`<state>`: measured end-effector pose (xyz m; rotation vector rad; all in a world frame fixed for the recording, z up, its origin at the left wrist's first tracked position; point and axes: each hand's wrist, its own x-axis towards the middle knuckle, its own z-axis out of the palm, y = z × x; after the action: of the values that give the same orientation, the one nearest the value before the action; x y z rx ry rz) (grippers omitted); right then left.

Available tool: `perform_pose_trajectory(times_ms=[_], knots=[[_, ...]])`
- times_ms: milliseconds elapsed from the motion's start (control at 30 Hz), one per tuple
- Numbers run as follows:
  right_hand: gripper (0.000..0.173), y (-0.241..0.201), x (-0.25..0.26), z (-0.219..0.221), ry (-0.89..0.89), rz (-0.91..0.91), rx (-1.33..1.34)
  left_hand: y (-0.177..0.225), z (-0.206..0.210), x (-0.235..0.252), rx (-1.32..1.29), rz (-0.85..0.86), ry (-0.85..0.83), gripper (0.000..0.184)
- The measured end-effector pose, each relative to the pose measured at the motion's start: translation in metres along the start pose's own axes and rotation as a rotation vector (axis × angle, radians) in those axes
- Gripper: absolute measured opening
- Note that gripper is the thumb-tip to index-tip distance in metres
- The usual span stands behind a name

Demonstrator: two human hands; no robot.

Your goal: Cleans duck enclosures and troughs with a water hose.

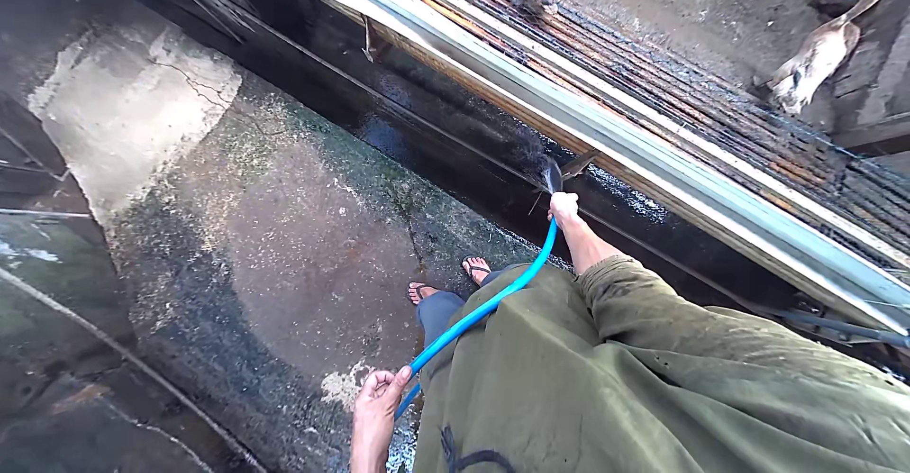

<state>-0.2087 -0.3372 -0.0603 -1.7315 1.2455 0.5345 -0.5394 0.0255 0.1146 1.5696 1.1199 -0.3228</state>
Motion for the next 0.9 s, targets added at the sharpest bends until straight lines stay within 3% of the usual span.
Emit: perform_pose_trajectory(times_ms=[333,900], knots=[[0.030,-0.010,0.001,0.006,-0.122,-0.065,-0.057,0.002,0.001,0.001,-0.002,0.010,-0.016,0.017],[0.029,-0.025,0.004,0.024,-0.211,-0.154,-0.120,-0.001,0.001,0.000,-0.009,-0.004,0.006,0.020]])
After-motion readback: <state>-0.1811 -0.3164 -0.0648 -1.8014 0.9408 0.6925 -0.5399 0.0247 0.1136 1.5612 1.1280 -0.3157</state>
